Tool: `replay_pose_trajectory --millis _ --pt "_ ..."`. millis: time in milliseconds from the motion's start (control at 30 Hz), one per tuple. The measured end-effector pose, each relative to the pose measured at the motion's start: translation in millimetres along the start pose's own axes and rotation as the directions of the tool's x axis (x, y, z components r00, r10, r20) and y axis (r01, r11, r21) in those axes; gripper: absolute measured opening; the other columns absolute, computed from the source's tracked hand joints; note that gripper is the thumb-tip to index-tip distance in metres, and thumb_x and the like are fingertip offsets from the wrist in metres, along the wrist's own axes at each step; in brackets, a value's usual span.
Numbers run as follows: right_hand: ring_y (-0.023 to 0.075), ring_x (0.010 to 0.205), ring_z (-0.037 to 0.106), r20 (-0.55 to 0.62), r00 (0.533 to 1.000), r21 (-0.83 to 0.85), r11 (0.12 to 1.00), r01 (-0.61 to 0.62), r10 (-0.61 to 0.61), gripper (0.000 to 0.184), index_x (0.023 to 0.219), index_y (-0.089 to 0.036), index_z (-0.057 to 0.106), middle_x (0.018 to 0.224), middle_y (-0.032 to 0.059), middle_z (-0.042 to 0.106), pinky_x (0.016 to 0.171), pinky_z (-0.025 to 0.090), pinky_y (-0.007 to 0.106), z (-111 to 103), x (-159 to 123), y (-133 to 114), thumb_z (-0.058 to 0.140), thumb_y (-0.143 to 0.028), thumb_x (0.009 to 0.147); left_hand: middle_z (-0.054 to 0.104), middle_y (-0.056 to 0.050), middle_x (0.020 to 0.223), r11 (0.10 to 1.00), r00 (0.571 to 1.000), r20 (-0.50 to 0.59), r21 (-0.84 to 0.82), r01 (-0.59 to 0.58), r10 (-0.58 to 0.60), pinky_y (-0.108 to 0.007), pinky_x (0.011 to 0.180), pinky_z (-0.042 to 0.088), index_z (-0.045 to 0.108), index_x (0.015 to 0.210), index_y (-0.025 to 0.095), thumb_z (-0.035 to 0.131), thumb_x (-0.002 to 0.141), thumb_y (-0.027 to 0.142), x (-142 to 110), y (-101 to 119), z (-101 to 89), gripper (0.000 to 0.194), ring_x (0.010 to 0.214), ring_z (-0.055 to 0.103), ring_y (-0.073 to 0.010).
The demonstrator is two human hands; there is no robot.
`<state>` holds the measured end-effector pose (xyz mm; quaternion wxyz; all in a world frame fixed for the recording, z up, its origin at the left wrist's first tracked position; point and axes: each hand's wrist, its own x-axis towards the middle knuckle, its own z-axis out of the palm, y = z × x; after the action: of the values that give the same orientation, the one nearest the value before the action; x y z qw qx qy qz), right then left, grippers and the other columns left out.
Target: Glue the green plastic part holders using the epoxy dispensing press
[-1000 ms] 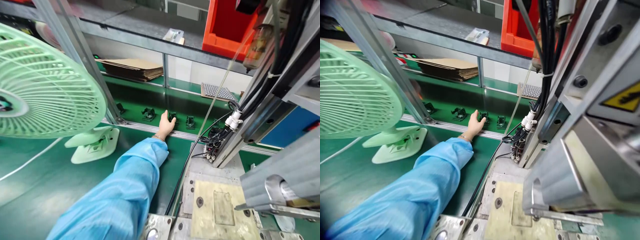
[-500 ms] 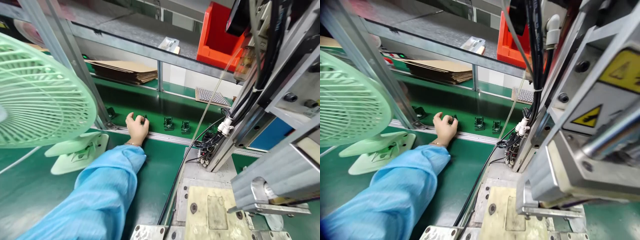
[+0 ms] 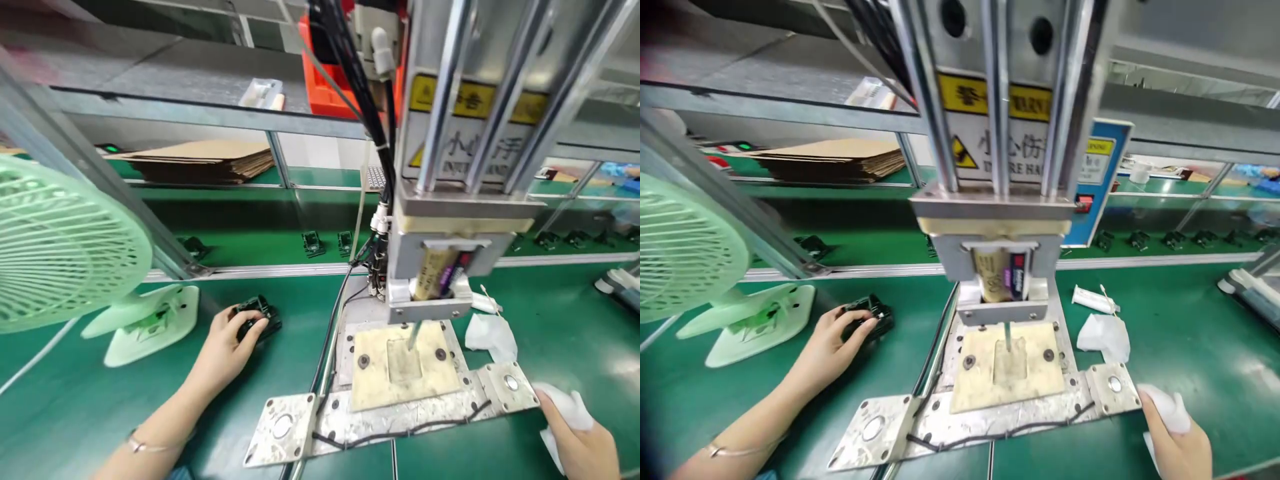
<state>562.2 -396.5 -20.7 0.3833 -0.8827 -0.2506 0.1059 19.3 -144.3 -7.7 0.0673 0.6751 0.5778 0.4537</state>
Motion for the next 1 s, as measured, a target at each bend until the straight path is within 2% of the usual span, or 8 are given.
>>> replay_pose_trajectory --millis 133,233,300,367,400,467,767,1000 --pt "0.0422 0.103 0.07 0.057 0.998 0.111 0.994 0.002 -0.009 0.052 0.08 -0.015 0.079 0.091 0.016 0.078 0.073 0.058 0.04 1.8 4.9 3.1 0.069 -0.063 0.064 0.065 -0.004 0.094 0.994 0.998 0.033 -0.099 0.053 -0.05 -0.056 0.083 0.061 0.07 0.092 0.036 0.076 0.068 0.063 -22.9 43.2 -17.4 0.036 0.1 0.065 -0.0388" --pt "0.0422 0.103 0.07 0.014 1.0 0.19 0.982 -0.002 0.0 0.056 0.082 -0.016 0.08 0.092 0.0152 0.078 0.082 0.056 0.043 6.5 2.7 2.7 0.07 -0.066 0.059 0.07 -0.004 0.091 0.931 0.96 0.132 -0.242 0.272 -0.246 -0.038 0.069 0.06 0.067 0.11 0.03 0.087 0.065 0.053 -37.2 107.0 -25.0 0.055 0.089 0.069 -0.0305" --pt "0.0423 0.105 0.069 -0.008 1.0 0.245 0.969 0.02 -0.018 0.057 0.082 -0.016 0.079 0.094 0.0151 0.078 0.088 0.054 0.045 9.4 1.4 3.5 0.072 -0.067 0.057 0.07 -0.006 0.093 0.756 0.783 0.458 -0.3 0.582 -0.421 -0.031 0.064 0.057 0.067 0.112 0.021 0.092 0.057 0.052 -46.3 155.3 -23.5 0.068 0.082 0.069 -0.0261" --pt "0.0423 0.109 0.068 -0.025 0.999 0.281 0.958 0.053 -0.048 0.057 0.082 -0.016 0.079 0.095 0.015 0.078 0.094 0.052 0.046 11.4 1.4 5.1 0.072 -0.068 0.058 0.07 -0.006 0.089 0.604 0.505 0.787 -0.22 0.766 -0.354 -0.03 0.066 0.055 0.066 0.115 0.017 0.094 0.059 0.05 -53.9 197.2 -15.3 0.071 0.082 0.069 -0.0251" --pt "0.0421 0.109 0.068 -0.024 0.998 0.288 0.956 0.064 -0.059 0.057 0.081 -0.016 0.079 0.095 0.0149 0.078 0.095 0.051 0.046 11.9 1.7 5.9 0.072 -0.068 0.059 0.07 -0.006 0.086 0.558 0.412 0.86 -0.191 0.807 -0.302 -0.029 0.069 0.055 0.068 0.111 0.015 0.095 0.058 0.049 -56.7 213.4 -8.8 0.068 0.084 0.07 -0.0251" --pt "0.0414 0.104 0.069 -0.006 0.998 0.288 0.955 0.068 -0.069 0.058 0.081 -0.017 0.079 0.094 0.0148 0.078 0.092 0.052 0.046 12.5 2.1 6.8 0.071 -0.069 0.058 0.072 -0.008 0.089 0.526 0.324 0.917 -0.162 0.835 -0.232 -0.03 0.078 0.055 0.07 0.105 0.014 0.096 0.057 0.046 -59.7 234.5 7.8 0.063 0.091 0.071 -0.0258" --pt "0.0345 0.082 0.073 -0.036 0.992 0.327 0.936 0.128 -0.123 0.055 0.077 -0.016 0.077 0.085 0.0146 0.077 0.071 0.056 0.04 13.7 -4.3 -4.6 0.07 -0.068 0.062 0.072 -0.012 0.11 0.708 0.612 0.785 -0.379 0.596 -0.094 -0.045 0.104 0.051 0.06 0.106 0.018 0.094 0.05 0.047 -45.2 232.7 77.3 0.071 0.109 0.068 -0.0307" --pt "0.0378 0.091 0.073 -0.038 0.994 0.366 0.924 0.111 -0.105 0.056 0.081 -0.015 0.079 0.09 0.0171 0.078 0.081 0.057 0.045 12.2 -3.0 -3.7 0.072 -0.067 0.061 0.062 -0.014 0.14 0.861 0.725 0.689 -0.374 0.346 0.008 -0.055 0.121 0.032 0.063 0.125 0.022 0.092 0.053 0.043 -49.3 227.9 64.5 0.081 0.137 0.049 -0.0412"
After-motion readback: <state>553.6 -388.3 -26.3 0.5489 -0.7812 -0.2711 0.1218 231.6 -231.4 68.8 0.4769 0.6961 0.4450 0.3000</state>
